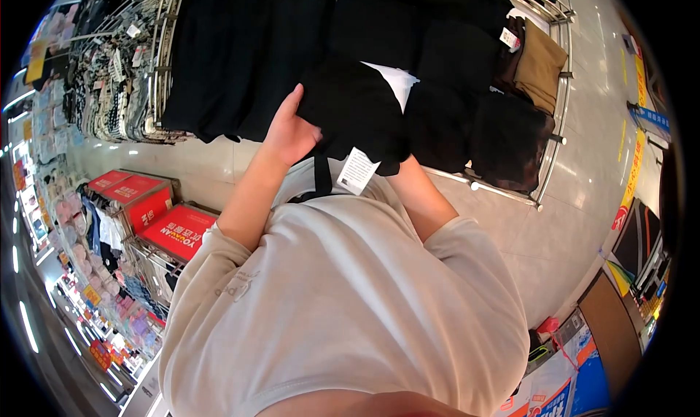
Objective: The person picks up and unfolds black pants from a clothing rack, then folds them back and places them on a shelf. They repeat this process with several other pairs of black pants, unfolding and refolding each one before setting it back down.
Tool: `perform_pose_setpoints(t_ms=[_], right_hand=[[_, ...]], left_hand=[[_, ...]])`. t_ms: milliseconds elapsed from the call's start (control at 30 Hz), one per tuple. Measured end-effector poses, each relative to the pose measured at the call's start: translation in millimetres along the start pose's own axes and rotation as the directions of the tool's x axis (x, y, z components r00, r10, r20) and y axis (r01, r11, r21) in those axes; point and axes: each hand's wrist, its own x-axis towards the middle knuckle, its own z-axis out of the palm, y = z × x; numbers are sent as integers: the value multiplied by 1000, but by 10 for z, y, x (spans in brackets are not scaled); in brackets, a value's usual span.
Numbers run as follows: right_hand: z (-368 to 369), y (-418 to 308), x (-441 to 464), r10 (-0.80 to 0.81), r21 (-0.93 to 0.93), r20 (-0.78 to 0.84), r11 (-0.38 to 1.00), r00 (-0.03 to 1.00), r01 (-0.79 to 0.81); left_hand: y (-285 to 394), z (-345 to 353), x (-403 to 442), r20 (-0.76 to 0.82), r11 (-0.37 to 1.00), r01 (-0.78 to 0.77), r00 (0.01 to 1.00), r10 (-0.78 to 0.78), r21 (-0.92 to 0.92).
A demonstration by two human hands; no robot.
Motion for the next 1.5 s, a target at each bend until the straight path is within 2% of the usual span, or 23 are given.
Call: perform_pose_setpoints(t_ms=[67, 133, 200, 267, 333, 367, 400, 467, 533, 600, 667, 767, 833, 900, 933, 967, 1000, 1133, 1200, 1267, 1333, 1400, 1500], right_hand=[[324, 160, -140, 355, 400, -54, 864, 933, -306], [636, 226, -306, 532, 595, -68, 700, 844, -394], [875, 281, -433, 623, 683, -73, 601, 779, -416], [1049, 343, -502, 684, 726, -81, 539, 725, -428], [1342, 564, -646, 728, 772, -100, 487, 678, -409], [904, -291, -159, 680, 445, -152, 695, 717, -565], [901, -261, -97, 404, -344, -186, 827, 896, -444], [836, -807, 174, 477, 87, -67, 878, 876, -471], [918, -1013, 281, 353, -108, 30, 931, 935, -348], [1157, -1178, 294, 86, -555, 45, 831, 995, -47], [1455, -1357, 331, 78, -473, 86, 880, 993, -28], [2072, -1637, 358, 196, -19, 136, 980, 971, -196], [2598, -1795, 251, 284, 375, 159, 868, 946, -324], [3026, -2040, 127, 318, 657, 170, 668, 933, -348], [3160, -2269, 177, 315, 652, 193, 666, 929, -362], [3247, -2619, 313, 113, 226, 350, 953, 930, -200], [3365, -2832, 360, -5, -192, 562, 972, 827, 136], [3914, -2867, 212, 13, 5, 718, 1000, 696, -23], [3952, -3122, 95, 52, -55, 535, 998, 843, -27], [4132, -3039, 60, -39, 46, 522, 999, 852, 17], [4268, -2929, -26, -129, 149, 500, 987, 856, 62], [4357, -2842, -125, 91, 292, 531, 914, 843, -283], [4475, -2691, -66, 251, 91, 600, 922, 760, -376]], left_hand=[[-46, -46, -98, 55, 960, -134, 991, 124, 245], [-54, -95, -186, 143, 966, -176, 978, 150, 189], [-77, -57, -319, 108, 723, -284, 954, 281, 629], [-127, -59, -447, -108, 644, -191, 913, 394, 740], [-140, -226, -547, -146, 689, -198, 902, 406, 697], [-103, -399, -620, -111, 752, -180, 941, 319, 635], [-41, -452, -747, -131, 773, -159, 946, 298, 614], [55, -656, -1031, -97, 824, -209, 948, 302, 527], [139, -993, -1383, -63, 819, -241, 946, 318, 521], [201, -1336, -1759, -27, 811, -281, 939, 342, 513], [222, -1676, -2183, -50, 796, -277, 933, 358, 538], [209, -2060, -2779, -22, 731, -265, 934, 357, 629], [151, -2235, -3148, -6, 704, -280, 928, 374, 653], [74, -2379, -3416, 47, 515, -336, 868, 494, 789], [17, -2464, -3507, 36, 525, -342, 861, 507, 779], [-45, -2546, -3581, 55, 495, -465, 767, 639, 734], [-101, -2646, -3675, 61, 444, -578, 652, 756, 685], [-148, -2966, -4071, -150, 494, -478, 592, 792, 726], [-150, -3015, -4254, -132, 498, -507, 594, 793, 704], [-153, -3062, -4369, -111, 495, -539, 593, 797, 681], [-162, -3096, -4421, -90, 350, -524, 457, 885, 777], [-157, -3083, -4533, -44, 229, -463, 377, 925, 856], [-154, -3163, -4597, 61, 59, -435, 257, 964, 898]])
